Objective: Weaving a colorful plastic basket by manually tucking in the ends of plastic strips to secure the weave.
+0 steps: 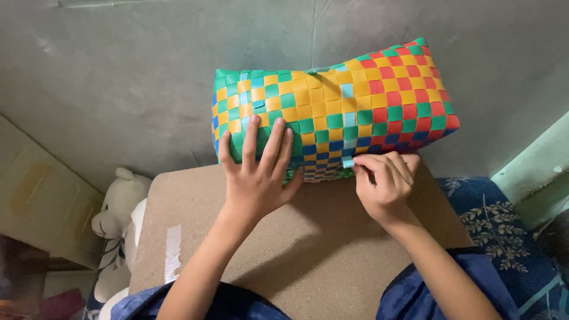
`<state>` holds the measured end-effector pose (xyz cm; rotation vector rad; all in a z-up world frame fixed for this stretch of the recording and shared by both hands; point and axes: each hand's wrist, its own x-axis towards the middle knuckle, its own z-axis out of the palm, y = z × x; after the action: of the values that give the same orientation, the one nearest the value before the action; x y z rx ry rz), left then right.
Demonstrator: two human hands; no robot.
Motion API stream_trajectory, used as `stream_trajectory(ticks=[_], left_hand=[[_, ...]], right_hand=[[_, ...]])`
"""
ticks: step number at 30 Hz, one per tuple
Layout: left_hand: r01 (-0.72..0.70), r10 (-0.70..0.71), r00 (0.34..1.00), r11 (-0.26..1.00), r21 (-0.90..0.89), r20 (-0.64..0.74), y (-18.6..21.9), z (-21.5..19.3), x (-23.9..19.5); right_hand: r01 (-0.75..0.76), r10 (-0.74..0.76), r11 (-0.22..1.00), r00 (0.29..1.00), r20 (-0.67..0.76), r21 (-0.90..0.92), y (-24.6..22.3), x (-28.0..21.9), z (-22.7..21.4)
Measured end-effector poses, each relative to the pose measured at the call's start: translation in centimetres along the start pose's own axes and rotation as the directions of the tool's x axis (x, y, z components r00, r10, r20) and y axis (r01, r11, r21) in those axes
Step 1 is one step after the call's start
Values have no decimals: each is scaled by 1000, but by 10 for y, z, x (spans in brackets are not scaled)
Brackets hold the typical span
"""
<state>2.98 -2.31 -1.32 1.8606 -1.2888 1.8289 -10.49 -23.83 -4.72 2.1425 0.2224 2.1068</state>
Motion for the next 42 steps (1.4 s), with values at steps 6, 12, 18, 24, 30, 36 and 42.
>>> stream_trajectory(ticks=[6, 12, 18, 24, 30, 36, 42], left_hand=[[0, 0, 1000, 1000, 11, -12, 0, 1, 1], [-10, 10, 1000, 1000, 8, -1, -1, -2, 1], [12, -12, 1000, 1000, -23, 8, 4, 1, 0], [14, -14, 1000, 1000, -22, 9, 4, 1, -1], [20, -19, 1000, 1000, -24, 2, 5, 4, -2], [5, -5, 1000, 1000, -19, 19, 4, 1, -1], [18, -19, 1000, 1000, -24, -14, 4, 6, -2]], right_hand=[[97, -95, 990, 995, 25, -98, -7, 17, -4], [172, -167, 978, 985, 51, -116, -9, 29, -13], [134, -137, 986, 990, -21, -96, -8, 26, -4], [164, -168, 981, 986, -24, -105, -13, 36, -9], [229, -227, 960, 973, 28, -160, -8, 23, -5], [205, -203, 967, 979, 26, -154, -6, 14, -2], [23, -23, 999, 1000, 10, 46, -6, 4, 7]])
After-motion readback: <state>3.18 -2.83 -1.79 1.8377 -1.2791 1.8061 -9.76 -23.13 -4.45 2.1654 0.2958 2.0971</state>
